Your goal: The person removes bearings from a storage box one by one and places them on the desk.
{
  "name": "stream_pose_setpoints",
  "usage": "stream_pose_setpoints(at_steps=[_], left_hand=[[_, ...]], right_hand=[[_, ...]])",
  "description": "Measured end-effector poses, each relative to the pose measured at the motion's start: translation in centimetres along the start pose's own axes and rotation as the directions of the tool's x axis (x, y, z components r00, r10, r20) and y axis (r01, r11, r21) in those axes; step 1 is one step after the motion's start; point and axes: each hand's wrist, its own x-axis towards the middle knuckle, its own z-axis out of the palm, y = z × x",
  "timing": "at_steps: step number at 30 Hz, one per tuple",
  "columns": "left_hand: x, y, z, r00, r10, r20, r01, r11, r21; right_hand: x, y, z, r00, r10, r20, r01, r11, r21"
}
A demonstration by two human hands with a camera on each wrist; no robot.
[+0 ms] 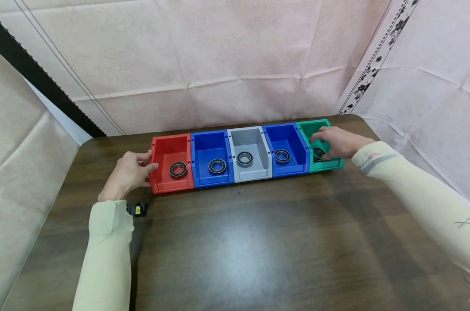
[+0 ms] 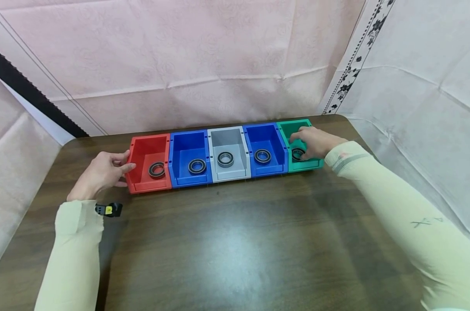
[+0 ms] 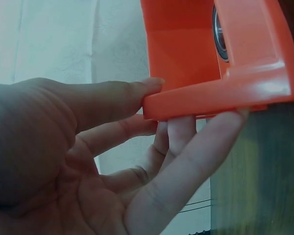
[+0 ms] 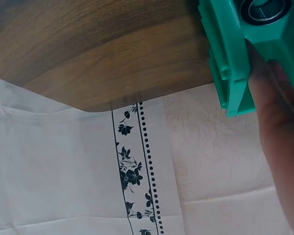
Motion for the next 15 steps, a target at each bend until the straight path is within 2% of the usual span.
stream_pose_setpoints(at_steps=[6, 15], left_hand=[[-0.04, -0.02, -0.11, 1.000, -0.013, -0.003, 0.013, 1.000, -0.001], [0.00, 0.13, 0.06, 1.000, -0.010, -0.006, 0.010, 1.000, 0.004]], right_hand=[[0.54, -0.19, 0.20, 0.999, 0.030, 0.041, -0.029, 0.999, -0.021], [0.87, 0.03, 0.88, 0.995, 0.064, 0.077, -0.064, 0.998, 0.000]])
